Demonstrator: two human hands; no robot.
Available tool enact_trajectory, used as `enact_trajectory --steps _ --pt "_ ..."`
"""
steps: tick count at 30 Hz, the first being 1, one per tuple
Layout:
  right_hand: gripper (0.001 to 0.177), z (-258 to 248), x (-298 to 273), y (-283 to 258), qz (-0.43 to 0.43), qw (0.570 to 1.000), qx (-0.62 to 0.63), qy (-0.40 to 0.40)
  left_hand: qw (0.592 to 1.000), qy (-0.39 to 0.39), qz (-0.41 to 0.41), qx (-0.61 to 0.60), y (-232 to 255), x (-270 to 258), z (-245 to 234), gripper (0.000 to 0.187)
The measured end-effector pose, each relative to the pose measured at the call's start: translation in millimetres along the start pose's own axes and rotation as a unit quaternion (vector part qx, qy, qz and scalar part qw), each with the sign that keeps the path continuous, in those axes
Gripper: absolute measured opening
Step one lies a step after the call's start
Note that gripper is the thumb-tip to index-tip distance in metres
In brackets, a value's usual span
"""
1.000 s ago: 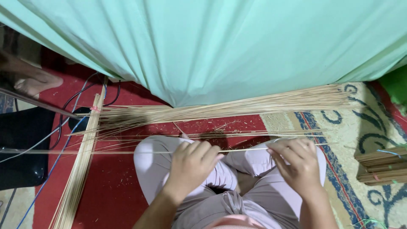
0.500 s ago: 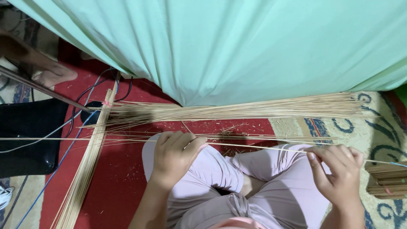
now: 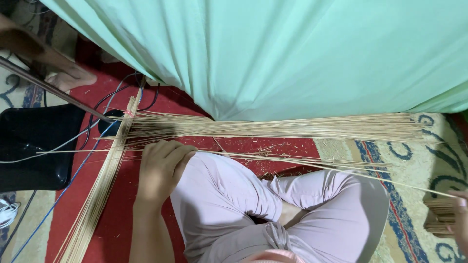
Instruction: Sorting and bundling thin wooden sticks on the floor
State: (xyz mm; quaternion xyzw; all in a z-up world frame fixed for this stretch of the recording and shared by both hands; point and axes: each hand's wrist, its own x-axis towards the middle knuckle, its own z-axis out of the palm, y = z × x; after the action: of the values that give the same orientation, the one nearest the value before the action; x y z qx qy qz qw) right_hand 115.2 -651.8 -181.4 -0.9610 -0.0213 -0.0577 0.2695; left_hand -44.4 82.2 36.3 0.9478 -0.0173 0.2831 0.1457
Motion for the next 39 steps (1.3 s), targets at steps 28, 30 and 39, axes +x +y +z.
enact_trajectory --steps 28,30,39 --pt "0.027 159.9 54.7 -303.3 -0.301 0.950 0.064 0.057 0.973 -0.162 0.160 0.028 -64.3 -8.5 255.1 0.014" --pt "0.018 176.6 72.9 -324.3 -0.335 0.941 0.019 -0.049 0.960 -0.235 0.132 0.076 -25.6 1.8 299.6 0.013" --pt "0.018 306.9 124.1 -186.6 -0.097 0.931 -0.147 -0.319 0.829 -0.536 -0.077 0.136 -101.5 -32.1 446.1 0.028"
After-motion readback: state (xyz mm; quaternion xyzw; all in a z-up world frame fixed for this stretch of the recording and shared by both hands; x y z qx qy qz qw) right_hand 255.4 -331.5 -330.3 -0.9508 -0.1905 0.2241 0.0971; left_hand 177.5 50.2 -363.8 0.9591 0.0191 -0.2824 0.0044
